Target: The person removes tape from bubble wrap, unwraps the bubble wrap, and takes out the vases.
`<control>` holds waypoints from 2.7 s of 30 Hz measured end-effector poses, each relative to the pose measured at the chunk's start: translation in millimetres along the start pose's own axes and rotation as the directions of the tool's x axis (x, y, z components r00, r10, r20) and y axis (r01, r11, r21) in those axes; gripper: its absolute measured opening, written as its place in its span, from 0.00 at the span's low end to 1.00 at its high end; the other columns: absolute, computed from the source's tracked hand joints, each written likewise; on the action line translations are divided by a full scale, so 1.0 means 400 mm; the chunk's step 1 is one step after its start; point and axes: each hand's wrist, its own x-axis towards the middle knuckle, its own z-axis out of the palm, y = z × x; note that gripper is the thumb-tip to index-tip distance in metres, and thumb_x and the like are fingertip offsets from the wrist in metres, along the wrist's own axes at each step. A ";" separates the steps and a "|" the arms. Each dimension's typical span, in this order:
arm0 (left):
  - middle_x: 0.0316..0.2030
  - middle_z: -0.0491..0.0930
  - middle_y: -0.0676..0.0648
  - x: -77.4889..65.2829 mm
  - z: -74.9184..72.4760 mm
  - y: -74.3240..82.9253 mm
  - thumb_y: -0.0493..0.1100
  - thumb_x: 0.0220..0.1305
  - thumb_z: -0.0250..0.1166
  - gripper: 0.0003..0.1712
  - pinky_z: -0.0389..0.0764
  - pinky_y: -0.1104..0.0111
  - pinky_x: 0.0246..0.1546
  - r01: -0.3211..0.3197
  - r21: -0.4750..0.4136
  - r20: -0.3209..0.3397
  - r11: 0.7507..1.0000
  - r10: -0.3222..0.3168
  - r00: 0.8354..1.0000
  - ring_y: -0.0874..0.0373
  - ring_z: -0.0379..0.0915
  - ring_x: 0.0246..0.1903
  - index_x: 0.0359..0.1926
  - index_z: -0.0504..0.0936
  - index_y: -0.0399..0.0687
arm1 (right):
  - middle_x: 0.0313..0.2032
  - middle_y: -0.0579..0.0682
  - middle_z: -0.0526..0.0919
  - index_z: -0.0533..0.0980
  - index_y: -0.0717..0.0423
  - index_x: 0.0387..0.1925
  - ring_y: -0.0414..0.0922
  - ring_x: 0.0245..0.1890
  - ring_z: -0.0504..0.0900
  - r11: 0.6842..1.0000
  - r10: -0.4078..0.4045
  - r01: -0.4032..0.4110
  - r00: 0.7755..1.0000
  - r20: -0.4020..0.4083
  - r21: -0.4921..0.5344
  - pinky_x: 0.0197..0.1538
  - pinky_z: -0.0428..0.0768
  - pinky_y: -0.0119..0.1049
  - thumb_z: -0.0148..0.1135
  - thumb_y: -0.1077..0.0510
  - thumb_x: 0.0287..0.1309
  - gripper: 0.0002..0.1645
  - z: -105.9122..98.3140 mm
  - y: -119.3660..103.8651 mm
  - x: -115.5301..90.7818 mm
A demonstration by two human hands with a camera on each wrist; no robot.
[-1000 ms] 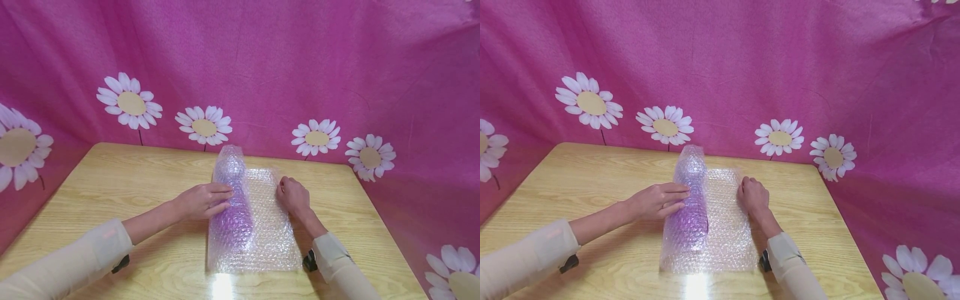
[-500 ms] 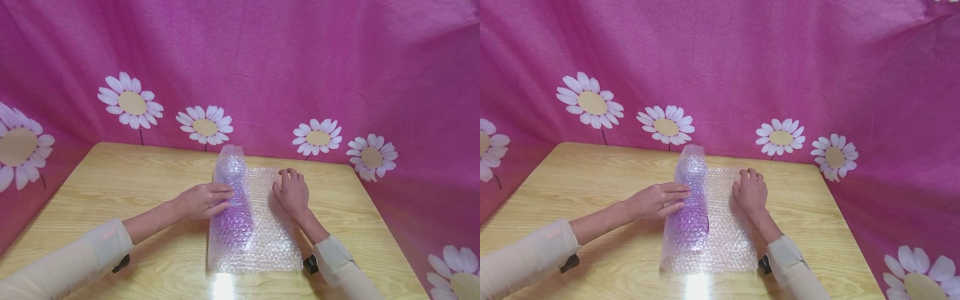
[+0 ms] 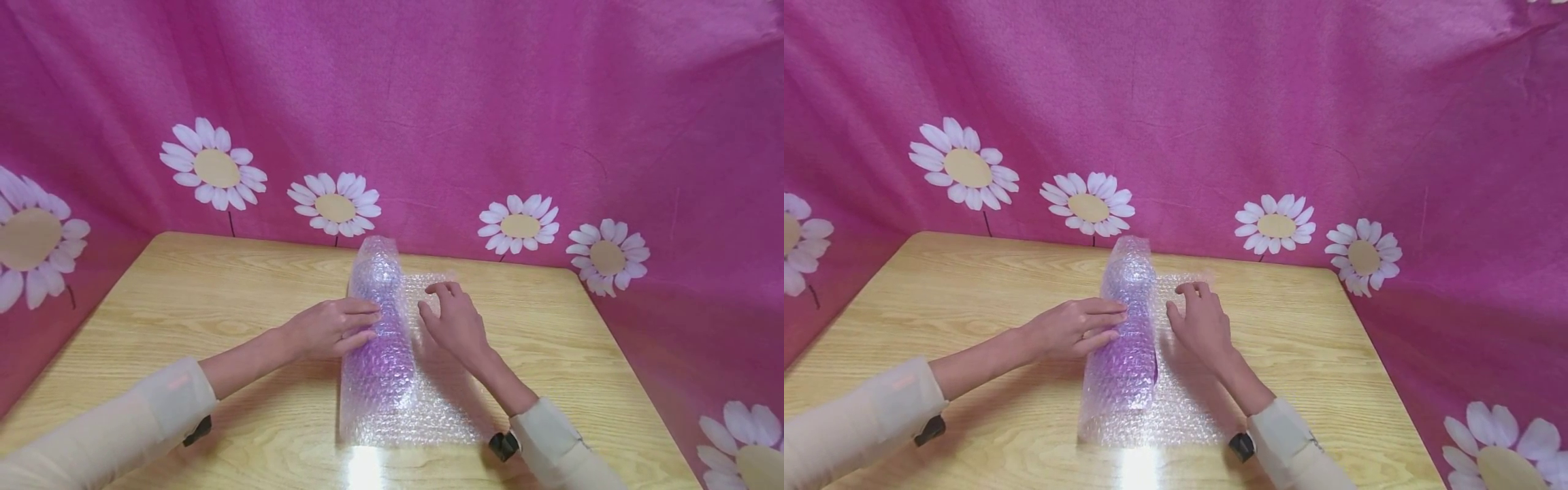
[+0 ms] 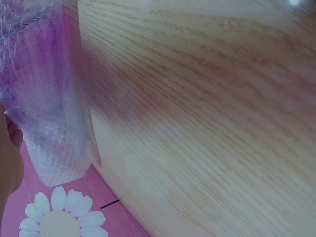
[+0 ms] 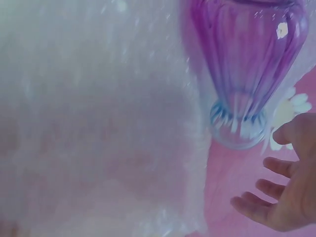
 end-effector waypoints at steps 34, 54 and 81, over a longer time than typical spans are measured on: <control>0.52 0.83 0.40 -0.007 0.004 -0.014 0.44 0.64 0.67 0.20 0.77 0.60 0.58 -0.035 -0.025 -0.018 0.999 0.034 0.999 0.49 0.78 0.56 0.52 0.85 0.36 | 0.65 0.69 0.66 0.63 0.54 0.71 0.59 0.49 0.82 0.774 -0.031 -0.263 0.892 0.450 0.576 0.41 0.87 0.45 0.58 0.52 0.71 0.32 -0.004 -0.089 -0.042; 0.59 0.78 0.41 -0.048 -0.013 0.007 0.42 0.67 0.66 0.19 0.75 0.58 0.60 0.248 -0.276 0.042 0.929 -0.247 0.968 0.46 0.74 0.60 0.55 0.83 0.37 | 0.60 0.65 0.73 0.68 0.60 0.68 0.51 0.38 0.85 0.861 -0.070 -0.138 0.921 0.384 0.489 0.38 0.85 0.40 0.61 0.51 0.68 0.31 0.017 -0.115 -0.029; 0.58 0.79 0.42 -0.072 -0.040 0.036 0.45 0.66 0.68 0.20 0.72 0.52 0.63 0.486 -0.354 0.071 0.799 -0.495 0.866 0.44 0.72 0.61 0.54 0.83 0.38 | 0.60 0.62 0.72 0.70 0.59 0.67 0.55 0.53 0.78 0.946 -0.136 0.018 0.929 0.344 0.325 0.56 0.78 0.52 0.61 0.45 0.66 0.35 0.029 -0.176 -0.010</control>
